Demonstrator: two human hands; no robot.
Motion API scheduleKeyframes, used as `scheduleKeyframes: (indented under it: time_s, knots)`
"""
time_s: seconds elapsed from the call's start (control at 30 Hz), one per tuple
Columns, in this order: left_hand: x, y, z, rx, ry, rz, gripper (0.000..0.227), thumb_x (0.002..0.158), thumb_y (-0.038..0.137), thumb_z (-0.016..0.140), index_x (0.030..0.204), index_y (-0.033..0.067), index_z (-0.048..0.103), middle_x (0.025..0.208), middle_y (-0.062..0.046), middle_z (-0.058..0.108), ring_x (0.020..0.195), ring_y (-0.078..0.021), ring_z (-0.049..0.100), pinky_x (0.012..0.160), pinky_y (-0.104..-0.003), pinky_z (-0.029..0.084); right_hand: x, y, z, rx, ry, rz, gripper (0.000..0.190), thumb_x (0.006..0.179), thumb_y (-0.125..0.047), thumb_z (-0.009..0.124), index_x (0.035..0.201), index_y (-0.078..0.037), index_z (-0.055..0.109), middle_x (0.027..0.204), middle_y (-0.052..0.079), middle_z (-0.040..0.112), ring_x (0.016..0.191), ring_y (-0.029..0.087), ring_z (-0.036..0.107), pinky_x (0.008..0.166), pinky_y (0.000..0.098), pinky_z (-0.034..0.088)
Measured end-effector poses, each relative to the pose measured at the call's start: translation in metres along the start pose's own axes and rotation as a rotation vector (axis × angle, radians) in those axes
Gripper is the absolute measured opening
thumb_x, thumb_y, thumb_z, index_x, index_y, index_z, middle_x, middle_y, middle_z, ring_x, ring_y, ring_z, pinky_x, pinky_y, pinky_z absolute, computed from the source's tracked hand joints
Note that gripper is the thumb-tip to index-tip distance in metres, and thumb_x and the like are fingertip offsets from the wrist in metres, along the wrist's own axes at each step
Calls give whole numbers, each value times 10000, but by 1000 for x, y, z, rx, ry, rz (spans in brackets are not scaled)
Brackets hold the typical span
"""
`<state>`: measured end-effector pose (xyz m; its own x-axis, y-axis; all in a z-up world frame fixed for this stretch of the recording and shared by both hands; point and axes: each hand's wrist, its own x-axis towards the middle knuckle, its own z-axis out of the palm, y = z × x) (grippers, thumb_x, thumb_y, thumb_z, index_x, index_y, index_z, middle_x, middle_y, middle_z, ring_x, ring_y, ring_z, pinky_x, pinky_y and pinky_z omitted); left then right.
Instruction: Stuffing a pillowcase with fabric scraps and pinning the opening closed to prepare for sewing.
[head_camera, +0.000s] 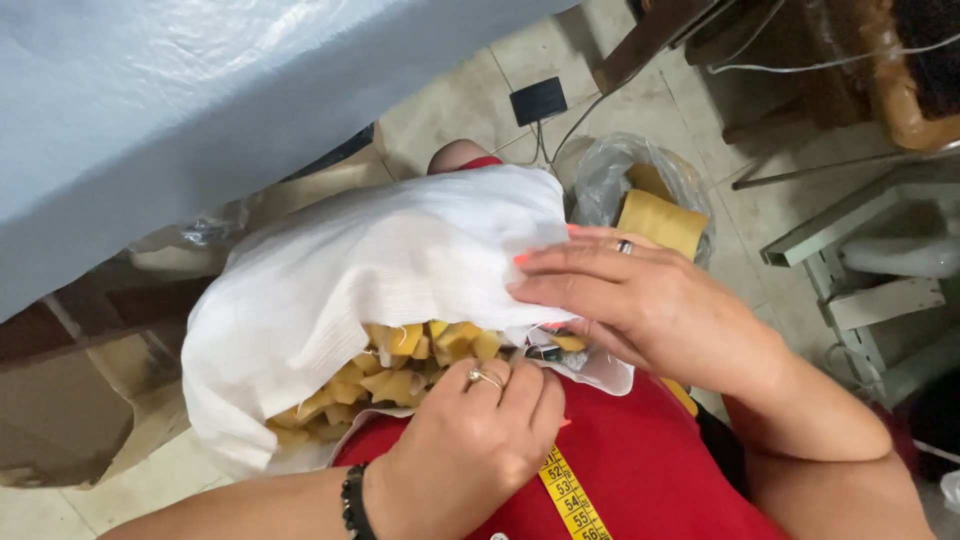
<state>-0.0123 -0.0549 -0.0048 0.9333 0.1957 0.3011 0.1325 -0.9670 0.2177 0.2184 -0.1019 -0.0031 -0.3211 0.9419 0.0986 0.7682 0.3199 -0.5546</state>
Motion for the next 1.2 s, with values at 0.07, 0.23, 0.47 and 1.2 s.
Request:
scheduleKeyframes:
  time_s: [0.07, 0.23, 0.47, 1.2]
  knots:
    - [4, 0, 3, 268, -20, -75, 179, 981, 40, 488, 1032, 77, 655, 841, -56, 538, 689, -190, 496, 656, -300, 446, 12, -4, -2, 73, -53, -25, 442, 994, -239, 636, 1404, -80, 597, 1441, 117, 633, 1377, 289, 578, 1170, 442, 445]
    - [-15, 3, 18, 301, -101, -135, 73, 988, 107, 550, 977, 155, 603, 766, -10, 515, 646, -173, 504, 633, -314, 438, 13, 5, 4, -24, -114, -78, 527, 945, -82, 629, 1461, -150, 545, 1470, 97, 621, 1342, 285, 610, 914, 400, 554]
    - [-32, 3, 3, 250, 10, -75, 171, 983, 54, 542, 982, 64, 713, 943, -84, 607, 841, -242, 590, 734, -346, 459, 46, -7, 13, -80, -177, -23, 752, 824, -5, 666, 1530, -180, 475, 1566, 131, 517, 1426, 323, 496, 996, 486, 466]
    - [-34, -20, 26, 51, -43, -15, 92, 976, 218, 568, 979, 137, 611, 990, -101, 628, 830, -291, 609, 602, -387, 509, 35, -24, -8, 251, -158, -72, 401, 902, 2, 559, 1224, -195, 693, 1047, -28, 811, 439, 119, 620, 486, 274, 538]
